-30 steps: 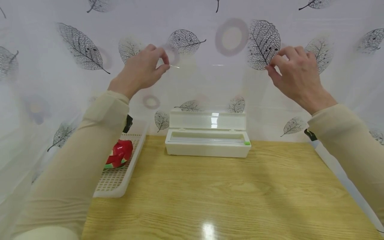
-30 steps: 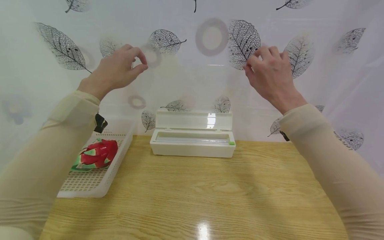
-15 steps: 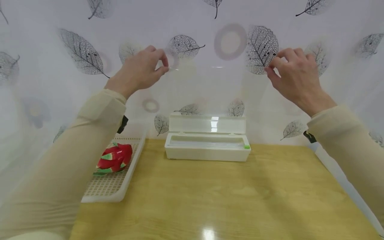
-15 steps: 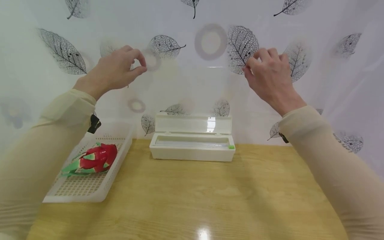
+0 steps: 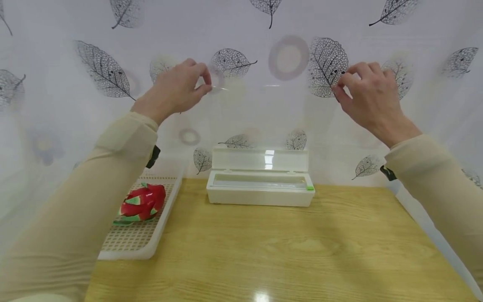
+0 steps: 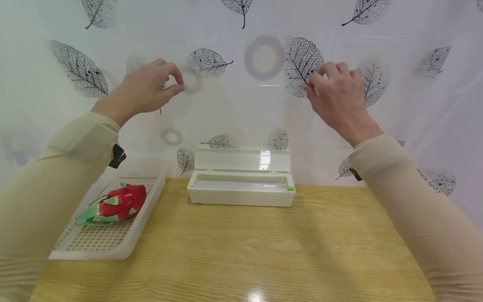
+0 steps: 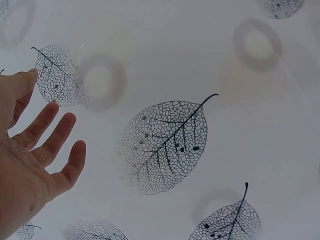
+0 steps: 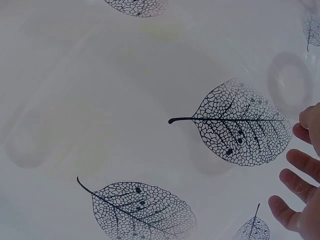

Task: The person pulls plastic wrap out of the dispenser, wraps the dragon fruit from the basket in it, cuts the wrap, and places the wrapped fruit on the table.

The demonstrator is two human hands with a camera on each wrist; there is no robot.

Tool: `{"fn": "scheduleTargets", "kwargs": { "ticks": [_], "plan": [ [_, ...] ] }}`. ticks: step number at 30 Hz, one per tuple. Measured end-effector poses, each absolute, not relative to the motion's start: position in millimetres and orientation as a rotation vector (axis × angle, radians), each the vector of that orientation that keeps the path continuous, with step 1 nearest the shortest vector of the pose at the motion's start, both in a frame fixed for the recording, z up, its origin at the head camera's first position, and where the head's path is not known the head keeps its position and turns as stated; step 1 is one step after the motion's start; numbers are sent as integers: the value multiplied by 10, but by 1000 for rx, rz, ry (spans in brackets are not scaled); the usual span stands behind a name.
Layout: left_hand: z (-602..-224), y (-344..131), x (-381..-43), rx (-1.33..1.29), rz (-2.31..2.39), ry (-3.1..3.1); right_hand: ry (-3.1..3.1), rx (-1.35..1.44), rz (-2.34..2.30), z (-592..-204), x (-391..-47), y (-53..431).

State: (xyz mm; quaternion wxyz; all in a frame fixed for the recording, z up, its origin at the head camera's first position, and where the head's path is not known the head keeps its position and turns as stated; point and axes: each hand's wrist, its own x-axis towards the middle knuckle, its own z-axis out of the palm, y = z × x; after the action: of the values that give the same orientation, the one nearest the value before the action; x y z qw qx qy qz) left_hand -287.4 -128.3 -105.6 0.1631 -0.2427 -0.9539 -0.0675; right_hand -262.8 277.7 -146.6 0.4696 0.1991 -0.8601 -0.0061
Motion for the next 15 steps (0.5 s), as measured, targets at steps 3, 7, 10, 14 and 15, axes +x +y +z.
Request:
{"fn": "scheduleTargets", "kwargs": {
  "ticks": [3, 7, 10, 14, 15],
  "plan": [
    [-1045, -1289, -2879, -684, -189, -2727, -2114, 487, -7, -1457, -2630, 2775],
    [-1037, -1302, -2878, -678, -195, -2726, -2119, 485, -12, -1432, -2638, 2764],
    [-1034, -1313, -2876, -676, -200, -2718, -2121, 484, -10, -1412, -2643, 2757],
    [-1015, -1317, -2877, -679, -207, -2718, -2127, 475, -6, -1396, -2642, 2755],
    [-1010, -1317, -2877, -679, -209, -2718, -2129, 473, -5, -1394, -2641, 2754]
  ]
}}
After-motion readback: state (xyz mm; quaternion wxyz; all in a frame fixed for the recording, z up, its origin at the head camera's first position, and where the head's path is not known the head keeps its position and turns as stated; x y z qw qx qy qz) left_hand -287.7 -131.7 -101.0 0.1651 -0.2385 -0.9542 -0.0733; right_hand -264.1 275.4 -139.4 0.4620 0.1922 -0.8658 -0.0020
